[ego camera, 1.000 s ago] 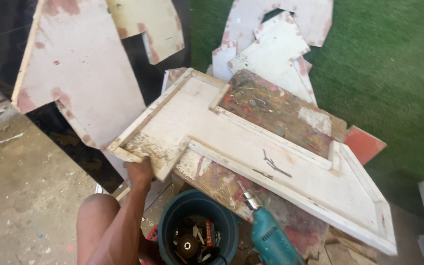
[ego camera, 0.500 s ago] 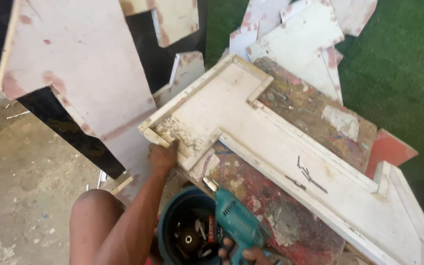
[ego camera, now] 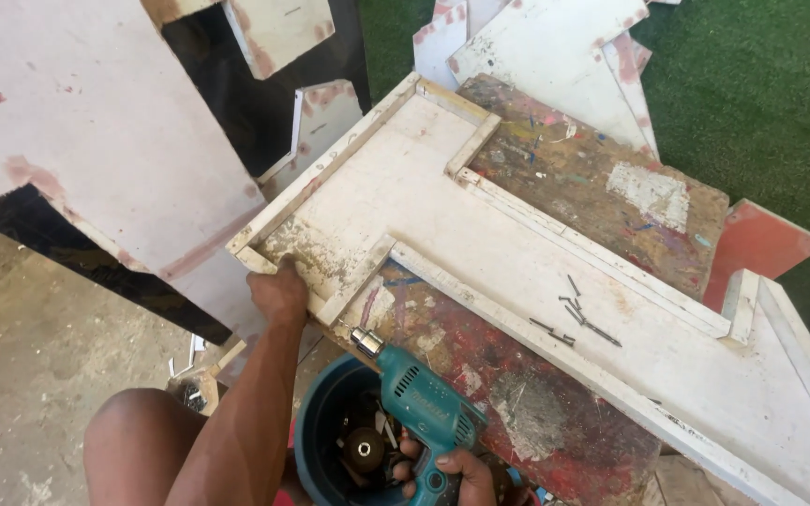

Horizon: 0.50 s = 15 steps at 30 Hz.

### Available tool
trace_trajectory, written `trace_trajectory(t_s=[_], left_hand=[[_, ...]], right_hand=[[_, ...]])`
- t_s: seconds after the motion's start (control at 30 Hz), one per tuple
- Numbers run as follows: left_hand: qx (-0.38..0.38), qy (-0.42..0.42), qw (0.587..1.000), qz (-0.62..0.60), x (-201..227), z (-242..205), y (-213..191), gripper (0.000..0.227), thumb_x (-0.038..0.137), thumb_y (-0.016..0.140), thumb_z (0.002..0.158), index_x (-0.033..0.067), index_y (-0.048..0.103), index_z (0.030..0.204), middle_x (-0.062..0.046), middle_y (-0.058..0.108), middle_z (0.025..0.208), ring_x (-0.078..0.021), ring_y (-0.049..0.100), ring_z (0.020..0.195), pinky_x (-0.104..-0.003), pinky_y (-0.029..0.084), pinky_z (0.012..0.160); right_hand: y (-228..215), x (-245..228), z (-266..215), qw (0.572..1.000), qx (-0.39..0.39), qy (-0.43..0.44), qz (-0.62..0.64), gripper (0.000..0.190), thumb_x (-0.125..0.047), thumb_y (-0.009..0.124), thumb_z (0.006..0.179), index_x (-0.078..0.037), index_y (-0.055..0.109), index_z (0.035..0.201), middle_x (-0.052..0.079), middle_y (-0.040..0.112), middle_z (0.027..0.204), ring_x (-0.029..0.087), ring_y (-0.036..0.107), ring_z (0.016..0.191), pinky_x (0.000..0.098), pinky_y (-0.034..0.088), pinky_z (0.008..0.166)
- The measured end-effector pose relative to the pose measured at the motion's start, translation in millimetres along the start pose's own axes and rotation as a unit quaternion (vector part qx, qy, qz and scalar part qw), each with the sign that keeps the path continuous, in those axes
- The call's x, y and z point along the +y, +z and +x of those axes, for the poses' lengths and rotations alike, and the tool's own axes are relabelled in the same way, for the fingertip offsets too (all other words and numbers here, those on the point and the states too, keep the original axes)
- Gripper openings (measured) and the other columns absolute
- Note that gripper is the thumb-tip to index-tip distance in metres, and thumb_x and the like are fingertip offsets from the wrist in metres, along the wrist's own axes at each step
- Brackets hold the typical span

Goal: Assembling a wooden T-shaped structure using a power drill and screws

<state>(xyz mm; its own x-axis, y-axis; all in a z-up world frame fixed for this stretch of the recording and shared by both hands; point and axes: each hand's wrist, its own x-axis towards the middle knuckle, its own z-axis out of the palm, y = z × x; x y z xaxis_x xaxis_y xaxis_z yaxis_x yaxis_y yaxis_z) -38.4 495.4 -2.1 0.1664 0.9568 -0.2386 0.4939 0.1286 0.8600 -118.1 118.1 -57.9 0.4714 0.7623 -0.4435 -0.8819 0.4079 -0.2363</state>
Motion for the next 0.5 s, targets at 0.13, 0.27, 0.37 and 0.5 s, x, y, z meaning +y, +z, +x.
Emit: trace_trajectory(t_s=[0.13,0.27,0.37,0.5], left_hand=[[-0.004,-0.006,1.000,0.021,9.4,-5.0,-0.8,0.056,0.039,0.064,0.102,-0.0113,0.047,0.122,-0.028,0.062,0.110,-0.0384,0.066,0.098,-0.049,0.054,0.092],[-0.006,-0.020,0.999,0.024,5.1,-2.7,1.1,0.054,0.039,0.064,0.102,-0.0091,0.047,0.122,-0.025,0.062,0.110,-0.0361,0.067,0.098,-0.047,0.055,0.091],[-0.003,-0.006,0.999,0.032,6.6,-0.6,4.4,0.055,0.039,0.065,0.102,-0.0091,0.047,0.121,-0.025,0.063,0.110,-0.0365,0.068,0.097,-0.047,0.055,0.090],[-0.027,-0.039,0.998,0.039,19.4,-15.3,-5.5,0.051,0.040,0.061,0.105,-0.0054,0.045,0.123,-0.019,0.059,0.107,-0.0301,0.065,0.094,-0.045,0.057,0.086]], right_hand=[[-4.6,1.5,1.5,1.000,0.001,-0.007,0.014,0.079,-0.007,0.056,0.072,0.010,0.042,0.148,0.028,0.066,0.114,0.042,0.068,0.091,0.0462,0.061,0.067],[-2.7,-1.3,-1.6,0.999,-0.018,0.017,0.027,0.083,-0.007,0.057,0.073,0.004,0.037,0.153,0.025,0.066,0.116,0.040,0.067,0.093,0.0457,0.062,0.071],[4.1,-4.0,-1.4,1.000,-0.008,0.015,0.022,0.081,-0.006,0.056,0.074,0.003,0.038,0.153,0.026,0.066,0.113,0.039,0.067,0.089,0.0448,0.061,0.069],[6.6,-6.0,-3.8,0.999,0.034,0.011,-0.011,0.069,-0.006,0.053,0.075,0.005,0.047,0.143,0.025,0.065,0.100,0.039,0.066,0.080,0.0453,0.057,0.064]])
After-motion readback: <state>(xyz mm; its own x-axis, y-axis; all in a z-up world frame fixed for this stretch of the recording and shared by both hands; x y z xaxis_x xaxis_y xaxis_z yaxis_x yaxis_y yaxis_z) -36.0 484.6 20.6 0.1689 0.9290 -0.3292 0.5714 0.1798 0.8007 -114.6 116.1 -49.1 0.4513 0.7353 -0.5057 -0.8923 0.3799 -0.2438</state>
